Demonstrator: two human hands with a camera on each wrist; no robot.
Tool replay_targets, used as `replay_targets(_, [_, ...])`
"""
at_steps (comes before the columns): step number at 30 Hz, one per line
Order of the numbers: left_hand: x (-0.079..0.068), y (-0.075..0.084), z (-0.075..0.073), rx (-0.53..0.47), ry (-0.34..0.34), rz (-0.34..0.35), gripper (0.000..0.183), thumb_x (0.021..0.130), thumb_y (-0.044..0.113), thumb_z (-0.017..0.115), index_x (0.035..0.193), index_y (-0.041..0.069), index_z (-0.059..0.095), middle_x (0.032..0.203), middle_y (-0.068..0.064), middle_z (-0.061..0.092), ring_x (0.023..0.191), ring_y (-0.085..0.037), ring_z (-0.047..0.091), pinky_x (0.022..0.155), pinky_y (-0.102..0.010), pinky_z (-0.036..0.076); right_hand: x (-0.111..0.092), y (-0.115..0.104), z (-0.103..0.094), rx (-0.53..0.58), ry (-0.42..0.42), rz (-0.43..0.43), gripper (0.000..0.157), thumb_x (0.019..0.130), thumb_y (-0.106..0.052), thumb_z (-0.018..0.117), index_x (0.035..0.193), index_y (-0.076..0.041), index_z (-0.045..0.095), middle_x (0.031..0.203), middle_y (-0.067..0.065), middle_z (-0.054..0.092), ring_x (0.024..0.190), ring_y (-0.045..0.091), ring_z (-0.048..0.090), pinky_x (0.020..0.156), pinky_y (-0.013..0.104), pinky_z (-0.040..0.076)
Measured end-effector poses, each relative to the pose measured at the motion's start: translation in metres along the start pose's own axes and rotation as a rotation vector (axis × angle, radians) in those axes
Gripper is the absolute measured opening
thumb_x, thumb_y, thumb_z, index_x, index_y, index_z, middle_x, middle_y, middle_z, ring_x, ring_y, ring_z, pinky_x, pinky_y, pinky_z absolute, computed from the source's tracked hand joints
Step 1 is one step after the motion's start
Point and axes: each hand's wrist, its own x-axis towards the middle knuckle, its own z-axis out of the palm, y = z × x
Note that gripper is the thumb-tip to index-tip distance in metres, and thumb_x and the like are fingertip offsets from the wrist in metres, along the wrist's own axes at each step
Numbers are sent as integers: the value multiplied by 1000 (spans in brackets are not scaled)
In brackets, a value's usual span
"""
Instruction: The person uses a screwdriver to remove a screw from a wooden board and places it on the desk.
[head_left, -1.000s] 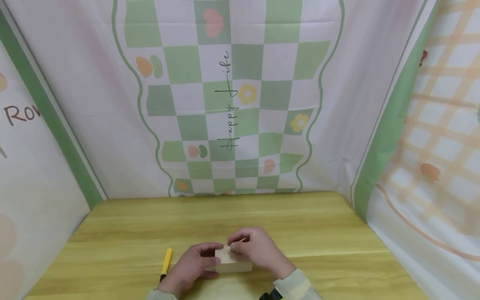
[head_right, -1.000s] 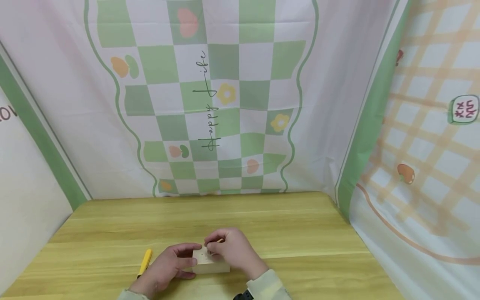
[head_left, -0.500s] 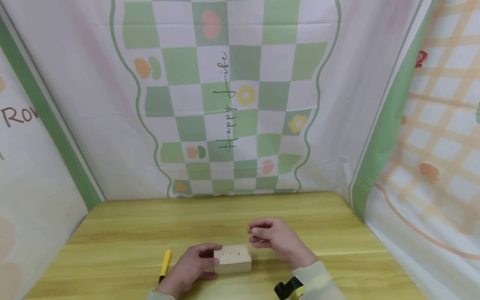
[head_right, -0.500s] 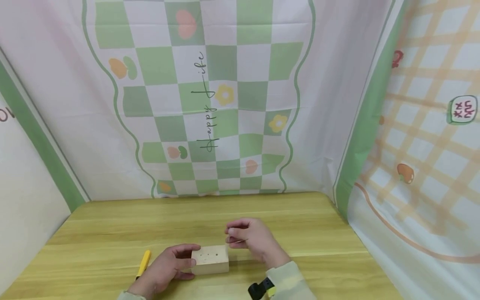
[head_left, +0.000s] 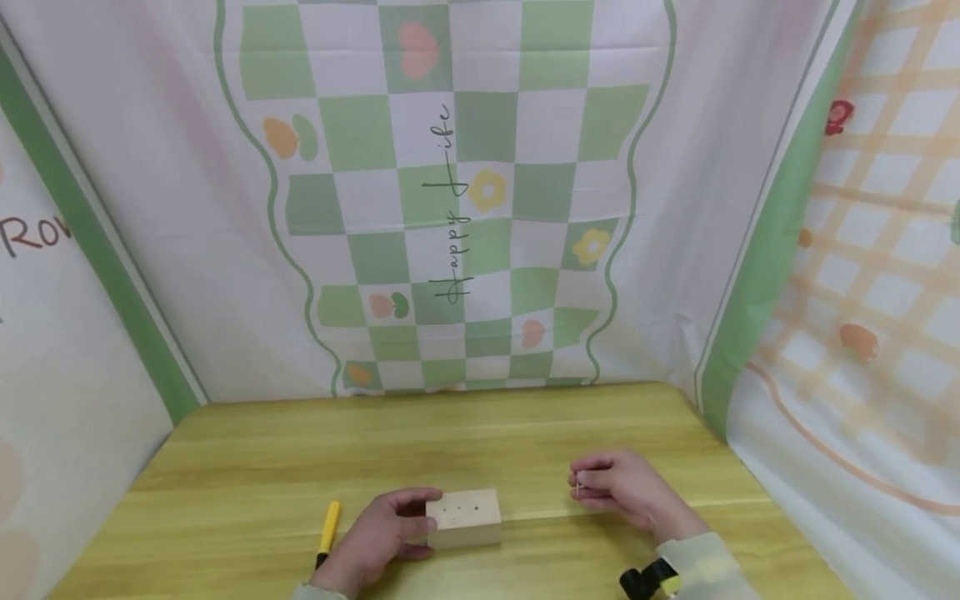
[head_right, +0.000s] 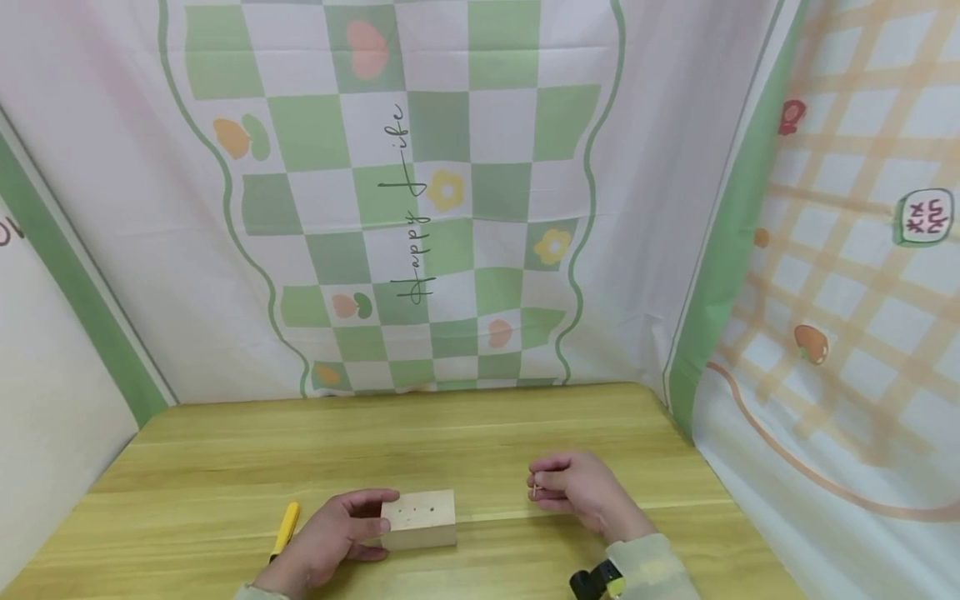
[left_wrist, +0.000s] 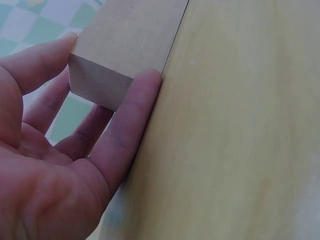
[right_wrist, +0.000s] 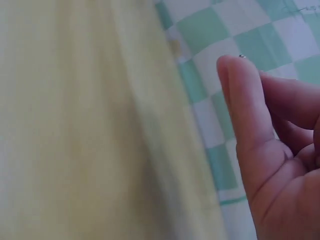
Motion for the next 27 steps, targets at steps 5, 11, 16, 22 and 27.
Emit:
replay_targets(5, [0,1,0,-13,-4,-12,46,88,2,74,132,1,62,125,-13,58,99,-26,63,78,-45,59,-9,19,-8,-57,21,85,30,91,2,67,116,16,59,96,20,70,80,28,69,73,38,60])
replay_targets(11, [0,0,0,-10,-2,-12,46,88,2,74,132,1,62,126,-14,58,100,-26,62,78,-45,59,-16,27,-5,-71,0,110,23,90,3,67,108,14,61,89,18,70,74,25,70,65,33,60])
replay_targets(16, [1,-1,-1,-3,7,-9,46,88,2,73,133,2,62,126,-14,58,99,-26,63,77,-45,59,-19,25,1,-138,0,107,20,88,3,67,105,14,62,82,17,69,68,22,69,62,34,60])
replay_targets(22, [2,-1,0,4,4,-10,44,88,2,72,132,3,63,127,-13,57,99,-26,62,77,-45,59,-19,24,8,-269,8,79,13,88,5,68,98,12,64,77,14,67,65,21,67,61,35,60])
replay_targets(27, [1,-1,0,4,5,-10,44,88,2,72,131,3,63,126,-13,57,98,-26,63,77,-45,59,-20,23,15,-355,15,43,8,86,5,70,92,9,66,74,13,66,63,21,65,58,35,59])
